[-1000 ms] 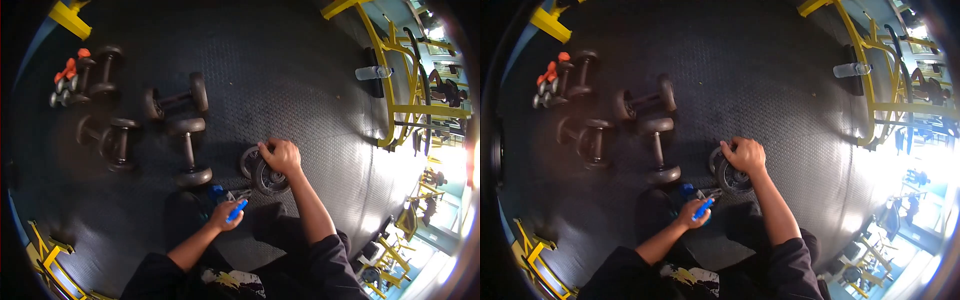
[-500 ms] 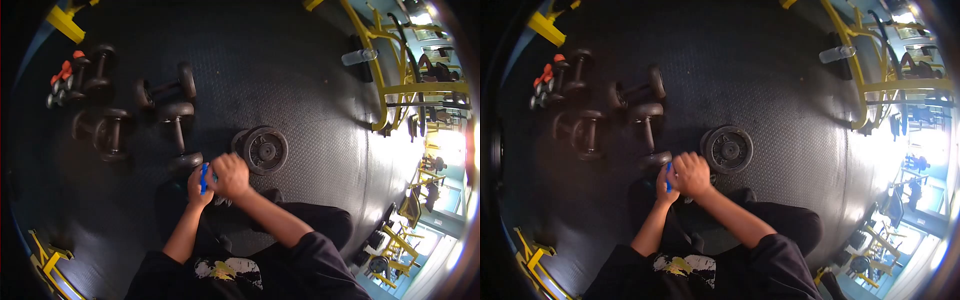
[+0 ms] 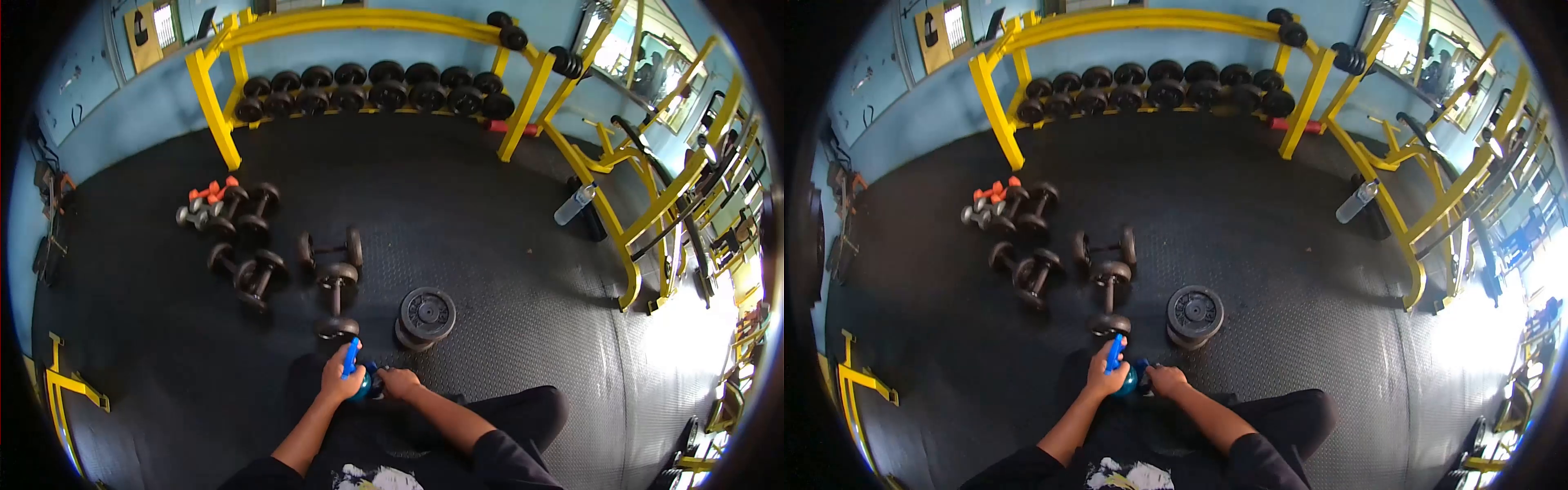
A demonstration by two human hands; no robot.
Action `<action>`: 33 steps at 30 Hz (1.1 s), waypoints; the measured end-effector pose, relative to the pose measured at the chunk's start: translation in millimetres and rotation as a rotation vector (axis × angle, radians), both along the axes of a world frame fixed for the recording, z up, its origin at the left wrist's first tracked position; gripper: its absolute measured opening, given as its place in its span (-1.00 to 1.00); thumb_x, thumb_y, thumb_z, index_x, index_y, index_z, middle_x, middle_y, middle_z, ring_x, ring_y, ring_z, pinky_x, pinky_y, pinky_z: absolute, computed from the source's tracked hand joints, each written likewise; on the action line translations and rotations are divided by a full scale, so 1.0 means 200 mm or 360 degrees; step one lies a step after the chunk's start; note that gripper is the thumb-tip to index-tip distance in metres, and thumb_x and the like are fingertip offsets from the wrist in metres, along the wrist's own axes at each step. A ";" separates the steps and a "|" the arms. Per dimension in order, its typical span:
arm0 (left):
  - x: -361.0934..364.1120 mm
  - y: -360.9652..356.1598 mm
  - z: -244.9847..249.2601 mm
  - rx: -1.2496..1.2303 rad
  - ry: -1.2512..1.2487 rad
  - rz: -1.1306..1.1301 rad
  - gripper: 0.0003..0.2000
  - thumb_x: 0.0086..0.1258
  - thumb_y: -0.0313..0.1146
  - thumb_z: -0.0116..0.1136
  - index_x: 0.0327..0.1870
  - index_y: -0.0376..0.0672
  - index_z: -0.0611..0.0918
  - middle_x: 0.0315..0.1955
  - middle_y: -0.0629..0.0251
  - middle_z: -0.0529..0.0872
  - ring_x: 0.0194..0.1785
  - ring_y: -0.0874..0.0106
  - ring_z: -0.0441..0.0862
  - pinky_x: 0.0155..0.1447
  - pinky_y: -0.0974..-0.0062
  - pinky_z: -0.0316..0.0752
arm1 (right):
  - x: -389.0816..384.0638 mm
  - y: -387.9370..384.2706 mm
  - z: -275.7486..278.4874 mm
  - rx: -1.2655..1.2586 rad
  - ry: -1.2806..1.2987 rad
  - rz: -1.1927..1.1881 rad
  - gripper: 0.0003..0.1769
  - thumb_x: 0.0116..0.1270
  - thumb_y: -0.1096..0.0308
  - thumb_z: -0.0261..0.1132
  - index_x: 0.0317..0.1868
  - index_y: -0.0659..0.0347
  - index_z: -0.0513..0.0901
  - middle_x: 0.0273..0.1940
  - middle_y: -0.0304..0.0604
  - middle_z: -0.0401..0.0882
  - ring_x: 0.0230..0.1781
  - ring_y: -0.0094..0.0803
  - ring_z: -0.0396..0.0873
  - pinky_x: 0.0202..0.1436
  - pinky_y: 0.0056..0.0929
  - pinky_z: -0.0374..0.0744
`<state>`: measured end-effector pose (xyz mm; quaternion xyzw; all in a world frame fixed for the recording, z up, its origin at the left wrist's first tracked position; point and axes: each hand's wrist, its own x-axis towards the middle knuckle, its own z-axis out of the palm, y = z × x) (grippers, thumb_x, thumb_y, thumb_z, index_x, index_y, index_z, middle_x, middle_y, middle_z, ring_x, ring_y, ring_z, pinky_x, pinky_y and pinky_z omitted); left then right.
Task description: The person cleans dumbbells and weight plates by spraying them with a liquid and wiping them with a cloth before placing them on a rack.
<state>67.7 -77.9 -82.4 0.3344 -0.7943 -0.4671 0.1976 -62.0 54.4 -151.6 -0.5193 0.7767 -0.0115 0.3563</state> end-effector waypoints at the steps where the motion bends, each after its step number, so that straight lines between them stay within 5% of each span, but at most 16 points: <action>1: -0.01 0.02 0.05 -0.0011 -0.0005 -0.0031 -0.53 0.11 -0.40 0.25 0.14 0.01 0.62 -0.31 0.17 0.74 -0.23 0.16 0.73 -0.07 0.25 0.60 | -0.06 -0.01 0.13 -0.0013 -0.0048 0.0000 -0.57 0.31 0.27 0.19 0.19 0.12 0.52 0.03 0.15 0.67 0.12 0.05 0.64 0.15 0.02 0.58; 5: -0.07 0.06 0.20 0.0101 0.0060 -0.0140 -0.52 0.12 -0.39 0.27 0.16 -0.03 0.60 -0.30 0.22 0.72 -0.28 0.31 0.71 -0.09 0.37 0.59 | -0.33 0.07 0.58 -0.0028 -0.0369 0.0071 -0.48 0.33 0.30 0.11 0.30 0.20 0.46 0.17 0.24 0.58 0.22 0.13 0.54 0.22 -0.01 0.51; 9: -0.16 0.09 0.26 0.0156 0.0127 -0.0233 -0.56 0.18 -0.36 0.24 0.15 -0.11 0.60 -0.15 0.20 0.75 -0.27 0.35 0.73 -0.05 0.39 0.60 | -0.52 0.32 1.14 -0.0405 -0.0495 -0.0073 -0.54 0.41 0.32 0.02 0.26 0.24 0.49 0.10 0.18 0.62 0.17 0.05 0.57 0.20 -0.10 0.49; 11: -0.21 0.11 0.25 0.0167 0.0091 -0.0291 -0.56 0.18 -0.35 0.24 0.14 -0.11 0.60 -0.15 0.18 0.75 -0.25 0.33 0.74 -0.05 0.37 0.60 | -0.63 0.50 1.28 -0.0804 -0.0744 -0.0416 -0.60 0.45 0.28 0.03 0.19 0.26 0.54 -0.06 -0.03 0.61 -0.02 -0.35 0.55 0.12 -0.30 0.50; 13: -0.27 0.13 0.21 0.0131 -0.0031 -0.0386 -0.58 0.16 -0.31 0.26 0.10 -0.12 0.61 -0.15 0.11 0.76 -0.16 0.21 0.76 -0.02 0.30 0.60 | -0.66 0.62 1.48 -0.1208 -0.1129 -0.0960 -0.55 0.56 0.08 0.04 0.17 0.29 0.53 -0.02 -0.19 0.55 0.00 -0.40 0.48 0.13 -0.38 0.47; 14: -0.31 0.15 0.19 0.0118 -0.0031 -0.0393 -0.58 0.16 -0.31 0.26 0.10 -0.12 0.61 -0.15 0.11 0.76 -0.16 0.21 0.76 -0.02 0.30 0.60 | -0.67 0.69 1.42 -0.1404 -0.1361 -0.1253 -0.43 0.47 -0.02 0.23 0.23 0.28 0.46 0.02 -0.20 0.54 0.04 -0.37 0.49 0.16 -0.32 0.48; 17: -0.36 0.18 0.07 -0.0003 -0.0108 -0.0349 -0.61 0.16 -0.29 0.25 0.05 -0.10 0.62 -0.16 0.10 0.76 -0.12 0.12 0.74 0.01 0.27 0.59 | -0.71 0.84 1.35 -0.1507 -0.1124 -0.0912 -0.27 0.28 0.02 0.44 0.30 0.22 0.38 0.11 -0.13 0.53 0.13 -0.31 0.51 0.18 -0.22 0.50; 20: -0.42 0.24 0.09 -0.0059 -0.0185 -0.0278 -0.64 0.16 -0.27 0.24 0.00 -0.10 0.64 -0.18 0.11 0.76 -0.13 0.15 0.73 0.02 0.27 0.58 | -0.72 0.86 1.39 -0.1051 -0.0787 -0.0914 -0.15 0.12 0.15 0.54 0.35 0.18 0.31 0.07 0.04 0.61 0.16 -0.19 0.59 0.17 -0.16 0.54; 22: -0.44 0.25 0.10 0.0026 -0.0261 -0.0276 -0.64 0.15 -0.26 0.24 0.00 -0.10 0.64 -0.19 0.12 0.75 -0.14 0.16 0.73 0.01 0.27 0.57 | -0.74 0.82 1.37 -0.0499 -0.0168 -0.1137 -0.19 0.10 0.24 0.50 0.34 0.17 0.35 -0.02 0.20 0.67 0.11 -0.05 0.65 0.17 -0.18 0.57; 23: -0.45 0.26 0.12 0.0108 -0.0324 -0.0267 -0.64 0.15 -0.26 0.24 -0.01 -0.11 0.63 -0.20 0.12 0.75 -0.15 0.16 0.73 0.01 0.27 0.56 | -0.79 0.84 1.18 -0.0601 0.0056 -0.1197 -0.35 0.11 0.29 0.46 0.24 0.19 0.50 -0.05 0.21 0.70 0.06 0.02 0.66 0.17 -0.19 0.59; 29: -0.48 0.29 -0.02 0.0026 -0.0241 -0.0240 -0.65 0.15 -0.25 0.22 -0.02 -0.13 0.63 -0.20 0.12 0.75 -0.09 0.15 0.72 0.05 0.26 0.55 | -0.86 0.78 1.09 -0.0757 0.0135 -0.1584 -0.66 0.27 0.31 0.36 0.06 0.07 0.75 0.15 0.07 0.66 0.18 0.02 0.61 0.27 -0.20 0.54; 33: -0.50 0.31 0.00 0.0105 -0.0238 -0.0172 -0.65 0.15 -0.24 0.22 -0.04 -0.14 0.64 -0.16 0.10 0.75 -0.01 0.11 0.70 0.09 0.24 0.54 | -0.87 0.74 1.08 -0.0733 0.0216 -0.1646 -0.65 0.27 0.30 0.37 0.08 0.08 0.75 0.07 0.01 0.72 0.08 -0.03 0.67 0.21 -0.21 0.57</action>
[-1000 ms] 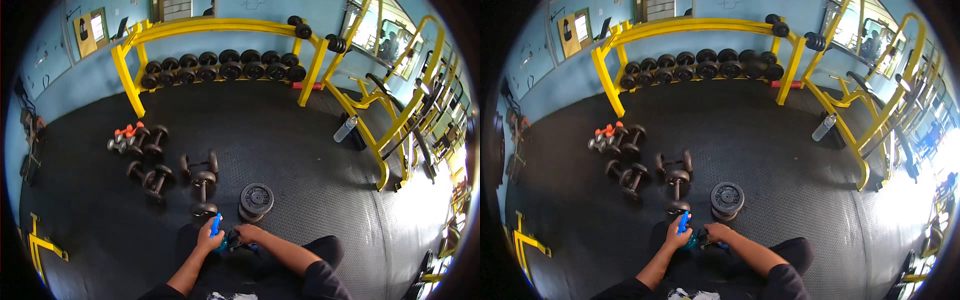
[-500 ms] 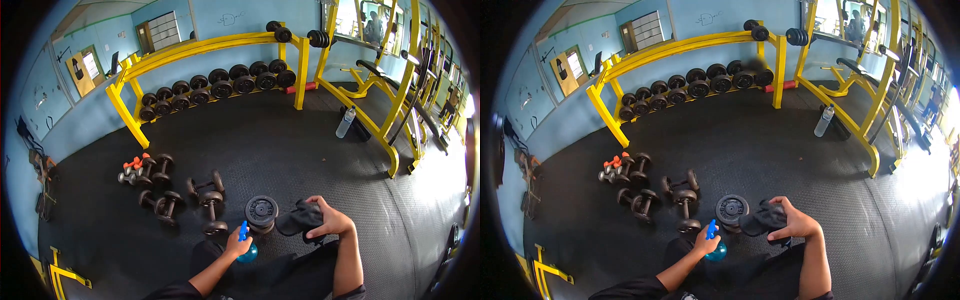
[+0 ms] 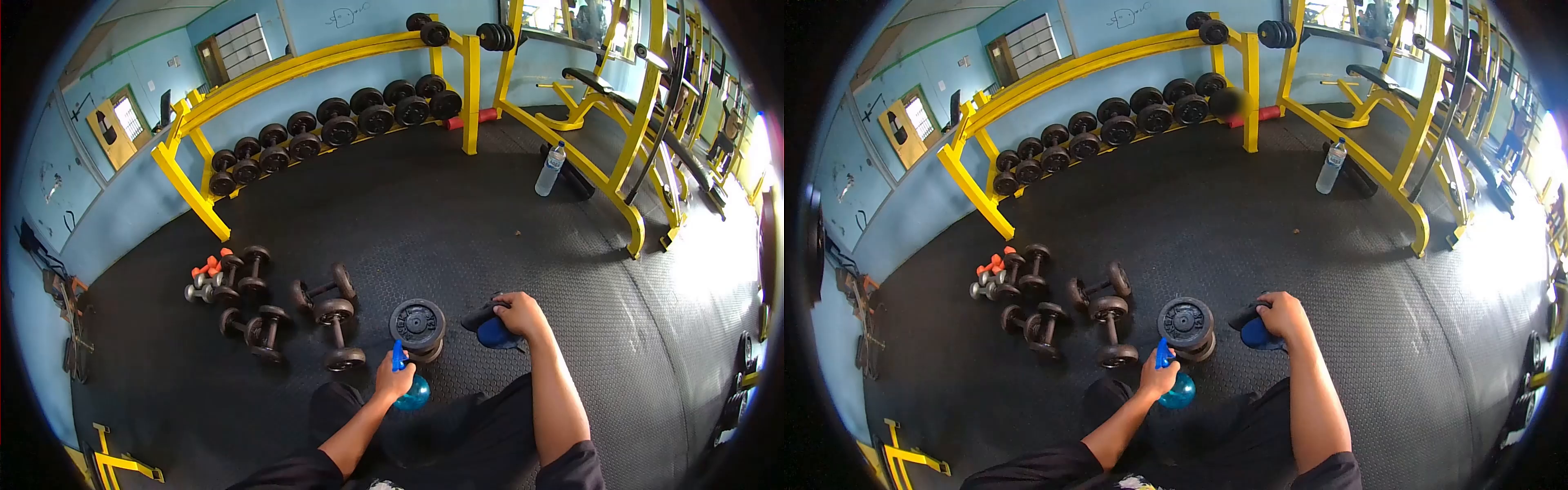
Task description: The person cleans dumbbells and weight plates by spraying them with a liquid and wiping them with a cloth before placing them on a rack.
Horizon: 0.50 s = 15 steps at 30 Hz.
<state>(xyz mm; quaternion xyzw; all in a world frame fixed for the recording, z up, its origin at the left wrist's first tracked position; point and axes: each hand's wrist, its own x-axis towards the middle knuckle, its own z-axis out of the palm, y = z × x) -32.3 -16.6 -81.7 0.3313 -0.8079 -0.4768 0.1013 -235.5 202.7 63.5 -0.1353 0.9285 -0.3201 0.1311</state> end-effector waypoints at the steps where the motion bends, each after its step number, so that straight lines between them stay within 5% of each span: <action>1: -0.02 0.00 -0.01 -0.0001 0.0000 -0.0004 -0.65 0.15 -0.24 0.22 -0.04 -0.14 0.64 -0.16 0.10 0.75 -0.01 0.11 0.70 0.09 0.24 0.54 | -0.01 -0.01 0.01 0.0028 -0.0049 -0.0003 -0.65 0.28 0.30 0.37 0.08 0.08 0.75 0.05 0.03 0.72 0.08 -0.03 0.68 0.21 -0.21 0.57; 7: -0.09 -0.03 -0.17 0.0266 -0.0306 0.0016 -0.71 0.16 -0.25 0.21 -0.10 -0.13 0.65 -0.19 0.15 0.76 -0.05 0.15 0.71 0.08 0.26 0.54 | 0.01 -0.02 0.04 0.0001 -0.0191 -0.0020 -0.65 0.32 0.27 0.35 0.11 0.07 0.74 -0.01 0.08 0.74 0.05 -0.05 0.69 0.17 -0.20 0.59; 12: -0.05 0.00 -0.22 0.0466 -0.0004 -0.0078 -0.69 0.16 -0.26 0.26 -0.07 -0.14 0.65 -0.20 0.19 0.76 -0.10 0.24 0.72 0.06 0.31 0.55 | -0.01 0.00 0.01 -0.0027 -0.0164 -0.0025 -0.64 0.33 0.25 0.35 0.11 0.09 0.74 -0.02 0.09 0.74 0.05 -0.06 0.70 0.17 -0.19 0.59; 15: -0.01 0.05 -0.04 0.0146 0.0037 -0.0236 -0.64 0.16 -0.26 0.27 -0.01 -0.13 0.64 -0.15 0.19 0.76 -0.10 0.24 0.72 0.06 0.31 0.56 | -0.02 -0.01 0.00 -0.0060 -0.0110 -0.0059 -0.64 0.35 0.24 0.33 0.11 0.14 0.73 -0.02 0.08 0.74 0.05 -0.07 0.70 0.17 -0.19 0.58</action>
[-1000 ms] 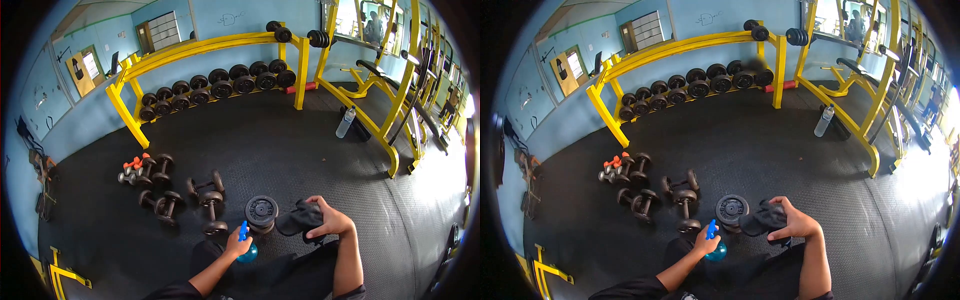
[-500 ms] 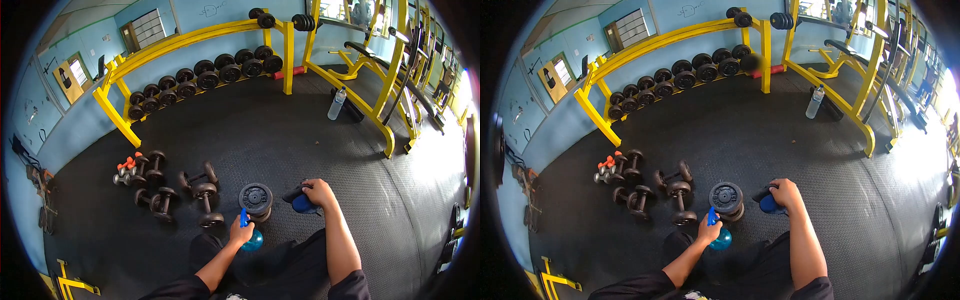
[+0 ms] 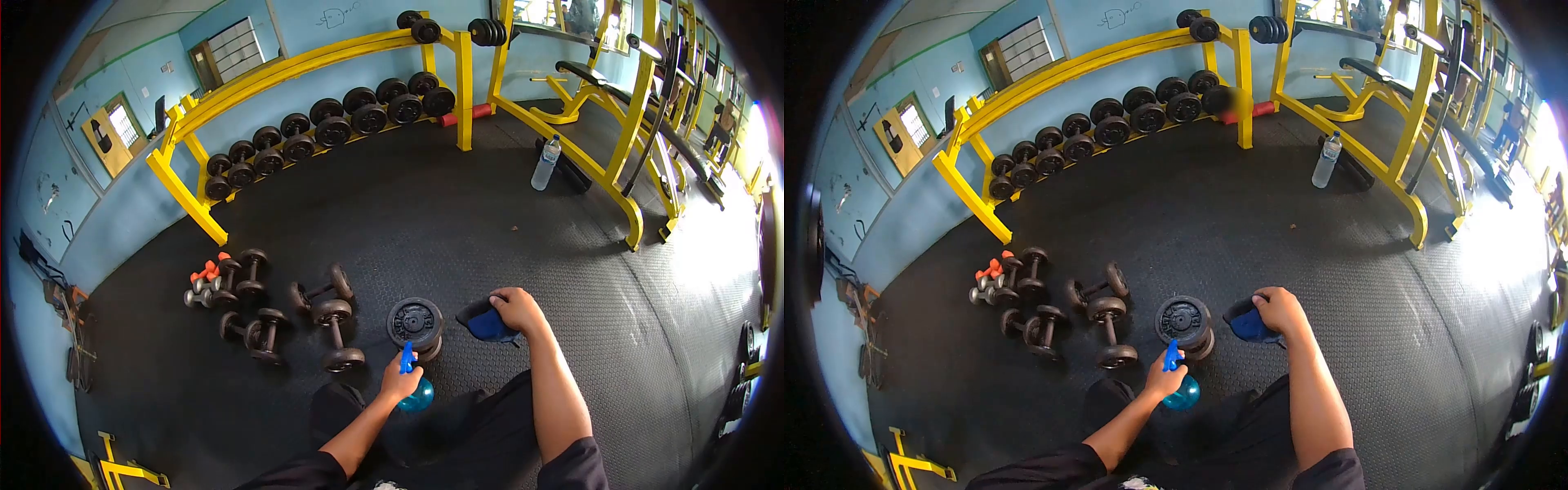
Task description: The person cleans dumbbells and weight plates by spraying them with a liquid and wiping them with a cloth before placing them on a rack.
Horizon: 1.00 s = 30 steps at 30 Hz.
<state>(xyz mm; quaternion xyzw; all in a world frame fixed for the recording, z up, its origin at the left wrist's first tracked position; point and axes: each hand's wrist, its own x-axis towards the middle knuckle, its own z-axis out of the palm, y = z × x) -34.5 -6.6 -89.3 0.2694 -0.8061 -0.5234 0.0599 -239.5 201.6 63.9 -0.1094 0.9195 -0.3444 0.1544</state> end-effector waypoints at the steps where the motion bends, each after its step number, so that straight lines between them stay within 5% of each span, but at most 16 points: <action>1: 0.01 0.00 0.01 -0.0003 -0.0002 0.0000 -0.64 0.16 -0.26 0.27 -0.01 -0.13 0.64 -0.15 0.19 0.76 -0.10 0.24 0.72 0.06 0.31 0.56 | -0.02 0.00 -0.02 -0.0029 -0.0056 -0.0003 -0.60 0.34 0.20 0.35 0.13 0.19 0.71 0.00 0.09 0.73 0.05 -0.06 0.69 0.17 -0.19 0.58; 5: 0.01 0.01 -0.01 -0.0080 -0.0085 -0.0020 -0.61 0.15 -0.26 0.27 0.04 -0.11 0.64 -0.12 0.17 0.76 -0.09 0.21 0.72 0.06 0.29 0.56 | -0.02 -0.01 -0.01 0.0019 0.0038 -0.0082 -0.43 0.25 0.11 0.45 0.17 0.32 0.65 0.06 0.16 0.69 0.06 -0.04 0.69 0.18 -0.19 0.57; 10: 0.03 0.02 -0.03 -0.0138 -0.0104 -0.0057 -0.60 0.15 -0.28 0.25 0.06 -0.11 0.64 -0.12 0.16 0.75 -0.11 0.20 0.72 0.04 0.28 0.57 | -0.04 0.00 -0.03 0.0238 -0.0041 -0.0031 -0.42 0.18 0.16 0.50 0.17 0.25 0.64 0.08 0.14 0.68 0.12 0.03 0.65 0.20 -0.18 0.58; 13: 0.05 -0.01 -0.12 -0.0092 0.0074 -0.0116 -0.57 0.20 -0.28 0.26 0.11 -0.18 0.59 -0.05 0.09 0.71 -0.02 0.11 0.67 0.12 0.21 0.52 | -0.05 0.00 -0.03 0.0175 -0.0010 -0.0087 -0.55 0.20 0.21 0.48 0.03 0.30 0.70 0.02 0.16 0.70 0.11 0.04 0.65 0.18 -0.16 0.58; 15: 0.07 -0.06 -0.29 -0.0678 0.0704 -0.0213 -0.52 0.26 -0.28 0.28 0.19 -0.25 0.53 0.03 0.01 0.66 0.08 0.01 0.59 0.22 0.14 0.45 | -0.05 0.01 -0.04 0.0108 -0.0036 -0.0141 -0.62 0.22 0.24 0.46 -0.05 0.34 0.73 -0.02 0.18 0.70 0.11 0.06 0.64 0.18 -0.16 0.58; 18: 0.16 -0.11 -0.37 -0.0803 0.0403 -0.0277 -0.44 0.30 -0.29 0.28 0.31 -0.27 0.43 0.07 -0.03 0.63 0.16 -0.06 0.52 0.30 0.07 0.37 | -0.09 0.01 -0.12 -0.0073 0.0365 -0.0200 -0.66 0.33 0.20 0.36 -0.21 0.40 0.74 -0.27 0.20 0.72 -0.13 0.05 0.71 0.04 -0.16 0.61; 19: 0.19 -0.13 -0.44 -0.0436 0.0230 -0.0274 -0.34 0.31 -0.33 0.27 0.42 -0.24 0.30 0.05 -0.01 0.66 0.15 -0.03 0.56 0.30 0.08 0.40 | -0.13 0.00 -0.15 0.0034 0.0472 -0.0269 -0.61 0.37 0.15 0.32 -0.25 0.41 0.73 -0.31 0.20 0.71 -0.20 0.04 0.70 0.00 -0.15 0.61; 22: 0.23 -0.20 -0.51 -0.0252 0.0215 -0.0238 -0.24 0.29 -0.34 0.28 0.50 -0.23 0.18 0.03 0.00 0.68 0.16 0.00 0.59 0.30 0.11 0.42 | -0.21 0.03 -0.23 0.0151 0.0464 -0.0371 -0.49 0.49 0.02 0.21 -0.29 0.40 0.70 -0.37 0.09 0.72 -0.36 -0.11 0.67 -0.12 -0.16 0.60; 24: 0.25 -0.20 -0.44 -0.0107 0.0138 -0.0200 -0.19 0.27 -0.34 0.31 0.52 -0.22 0.14 0.00 0.05 0.71 0.17 0.05 0.62 0.31 0.15 0.45 | -0.26 0.02 -0.29 -0.0872 -0.0402 -0.0771 -0.51 0.55 0.03 0.16 -0.18 0.38 0.68 -0.35 -0.08 0.71 -0.36 -0.29 0.67 -0.14 -0.24 0.61; 26: 0.28 -0.21 -0.39 0.0038 0.0028 -0.0217 -0.15 0.25 -0.32 0.33 0.53 -0.22 0.12 0.10 -0.03 0.65 0.24 0.04 0.57 0.35 0.13 0.40 | -0.21 0.01 -0.17 -0.1278 -0.0646 -0.0722 -0.55 0.61 0.08 0.08 -0.08 0.37 0.63 -0.26 -0.16 0.68 -0.30 -0.40 0.65 -0.11 -0.40 0.61; 28: 0.27 -0.23 -0.42 -0.0410 0.0247 -0.0254 -0.10 0.23 -0.29 0.38 0.54 -0.23 0.08 0.24 -0.13 0.51 0.29 0.02 0.52 0.39 0.12 0.36 | -0.16 -0.03 -0.10 -0.1375 -0.0663 -0.0666 -0.57 0.62 0.08 0.06 -0.08 0.33 0.62 -0.27 -0.19 0.66 -0.29 -0.44 0.63 -0.12 -0.44 0.59; 30: 0.28 -0.24 -0.41 -0.0319 0.0185 -0.0237 -0.10 0.24 -0.24 0.38 0.54 -0.24 0.09 0.31 -0.19 0.41 0.36 -0.01 0.44 0.45 0.10 0.28 | -0.13 -0.07 -0.11 -0.1120 -0.0521 -0.0493 -0.56 0.61 0.06 0.07 -0.11 0.31 0.62 -0.30 -0.24 0.61 -0.33 -0.48 0.55 -0.16 -0.44 0.54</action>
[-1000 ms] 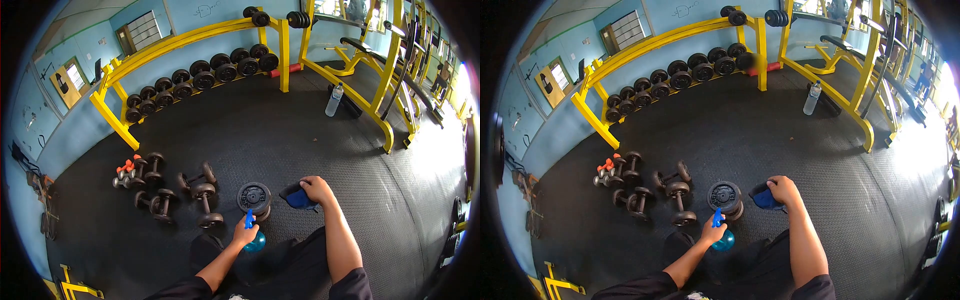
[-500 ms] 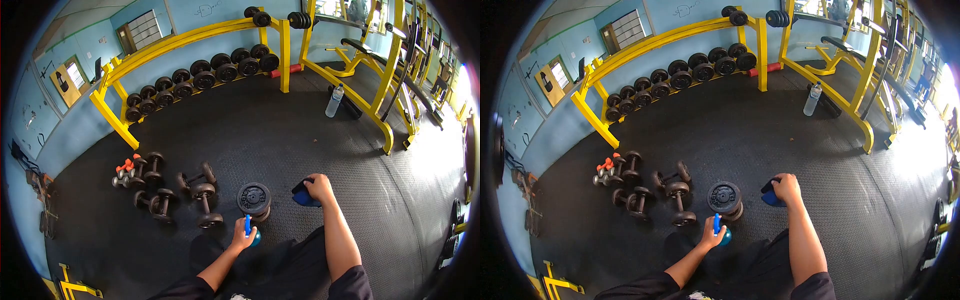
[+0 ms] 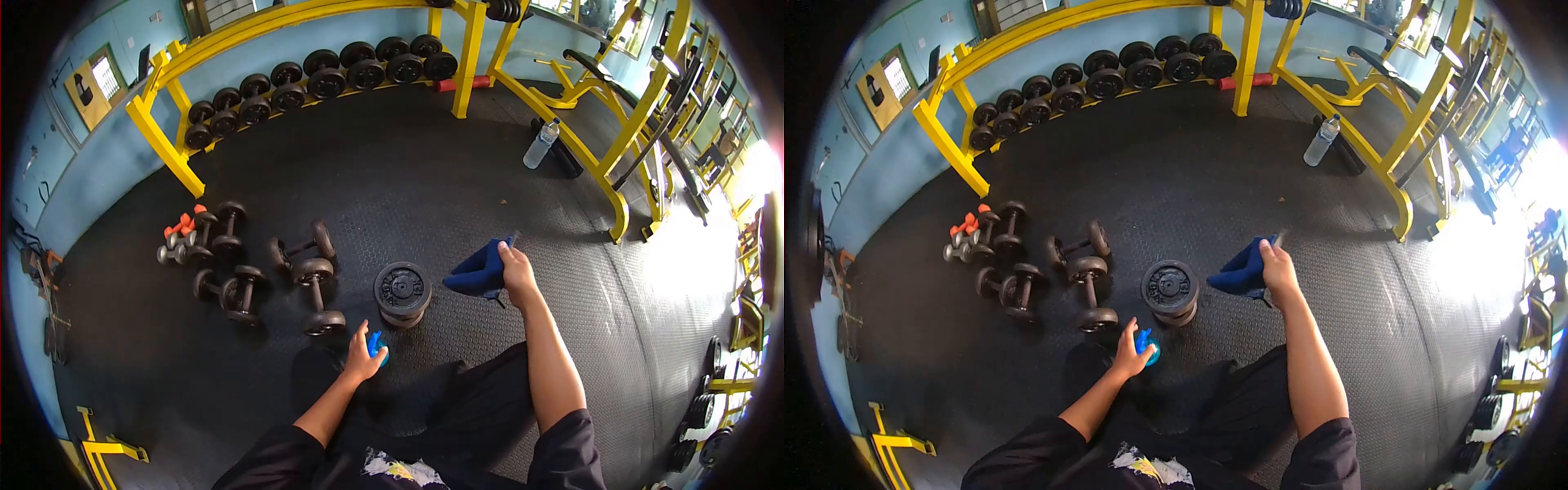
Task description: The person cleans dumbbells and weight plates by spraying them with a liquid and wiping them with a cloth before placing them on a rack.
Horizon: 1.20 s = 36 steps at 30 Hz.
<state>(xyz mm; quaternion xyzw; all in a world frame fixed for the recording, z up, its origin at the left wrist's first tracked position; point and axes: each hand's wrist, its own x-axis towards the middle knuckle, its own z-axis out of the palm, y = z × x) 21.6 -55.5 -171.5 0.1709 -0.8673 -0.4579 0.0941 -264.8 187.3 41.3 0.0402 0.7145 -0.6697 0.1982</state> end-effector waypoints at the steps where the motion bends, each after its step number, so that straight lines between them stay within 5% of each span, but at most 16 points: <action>1: 0.00 0.00 0.02 -0.0065 0.0073 0.0038 -0.11 0.24 -0.21 0.36 0.53 -0.25 0.11 0.32 -0.20 0.40 0.38 -0.04 0.40 0.47 0.08 0.25 | 0.03 -0.02 -0.02 0.0237 0.0161 0.0155 -0.56 0.61 0.03 0.08 -0.14 0.29 0.62 -0.33 -0.30 0.56 -0.37 -0.52 0.48 -0.21 -0.44 0.49; 4: -0.02 -0.02 0.11 -0.0043 0.0183 0.0091 -0.14 0.30 -0.12 0.29 0.54 -0.27 0.13 0.37 -0.21 0.35 0.45 -0.07 0.30 0.52 0.06 0.16 | 0.18 -0.17 -0.03 0.0838 0.0573 0.0634 -0.53 0.58 0.00 0.08 -0.16 0.29 0.63 -0.27 -0.03 0.61 -0.27 -0.29 0.58 -0.11 -0.23 0.54; 6: -0.07 -0.03 0.15 0.0155 0.0329 0.0082 -0.15 0.35 -0.07 0.24 0.55 -0.29 0.11 0.43 -0.20 0.28 0.49 -0.07 0.24 0.53 0.08 0.14 | 0.29 -0.28 -0.13 0.1513 0.1020 0.0980 -0.50 0.56 -0.03 0.07 -0.09 0.31 0.66 0.03 0.19 0.61 0.05 -0.04 0.60 0.11 -0.01 0.53; 8: -0.12 -0.04 0.19 0.0228 0.0285 0.0036 -0.12 0.39 -0.01 0.19 0.57 -0.31 0.06 0.51 -0.19 0.17 0.55 -0.05 0.17 0.56 0.11 0.10 | 0.38 -0.34 -0.24 0.1444 0.1112 0.1395 -0.43 0.54 -0.08 0.04 0.04 0.32 0.66 0.30 0.20 0.46 0.37 0.10 0.38 0.40 0.14 0.34; 12: -0.20 -0.03 0.20 0.0316 0.0309 -0.0102 -0.10 0.43 -0.01 0.10 0.60 -0.32 -0.07 0.56 -0.20 0.04 0.59 -0.05 0.10 0.59 0.14 0.02 | 0.58 -0.44 -0.48 0.1539 0.1226 0.1740 -0.38 0.53 -0.11 0.01 0.14 0.33 0.62 0.32 0.14 0.46 0.47 0.07 0.26 0.58 0.12 0.08; 14: -0.23 -0.04 0.16 0.0442 0.0399 -0.0114 -0.16 0.45 -0.09 0.06 0.60 -0.33 -0.05 0.56 -0.22 0.05 0.60 -0.04 0.08 0.60 0.16 0.01 | 0.62 -0.48 -0.54 0.1398 0.1547 0.1514 -0.34 0.51 -0.15 0.01 0.18 0.33 0.60 0.30 0.11 0.48 0.49 0.07 0.24 0.63 0.06 -0.03; 18: -0.23 -0.04 0.19 0.0675 0.0317 -0.0052 -0.22 0.46 -0.16 0.04 0.59 -0.33 0.02 0.54 -0.22 0.10 0.60 0.00 0.10 0.60 0.21 0.03 | 0.61 -0.58 -0.44 0.1538 0.1323 0.1778 -0.31 0.42 -0.18 0.10 0.22 0.28 0.58 0.31 0.09 0.46 0.50 0.06 0.23 0.61 0.10 0.00; 22: -0.24 -0.05 0.18 0.0733 0.0319 0.0007 -0.28 0.47 -0.15 0.02 0.56 -0.33 0.13 0.54 -0.16 0.15 0.59 0.03 0.14 0.59 0.26 0.11 | 0.54 -0.66 -0.53 0.1458 0.1569 0.1654 -0.30 0.40 -0.18 0.12 0.27 0.25 0.55 0.31 0.08 0.47 0.49 0.02 0.24 0.56 0.21 0.03; 33: -0.24 -0.07 0.15 0.0685 0.0416 -0.0028 -0.30 0.48 -0.13 0.02 0.55 -0.31 0.17 0.51 -0.14 0.22 0.55 0.02 0.23 0.56 0.24 0.17 | 0.55 -0.77 -0.56 0.1778 0.1369 0.1099 -0.08 0.30 -0.33 0.16 0.13 0.55 0.55 0.34 0.34 0.35 0.49 0.19 0.18 0.59 0.16 0.01; 36: -0.24 -0.07 0.14 0.0696 0.0486 0.0006 -0.33 0.48 -0.14 0.02 0.52 -0.33 0.24 0.48 -0.13 0.30 0.54 0.03 0.26 0.55 0.23 0.18 | 0.55 -0.80 -0.61 0.1850 0.1668 0.0817 0.03 0.25 -0.43 0.15 0.08 0.62 0.56 0.34 0.41 0.31 0.48 0.25 0.18 0.60 0.17 -0.06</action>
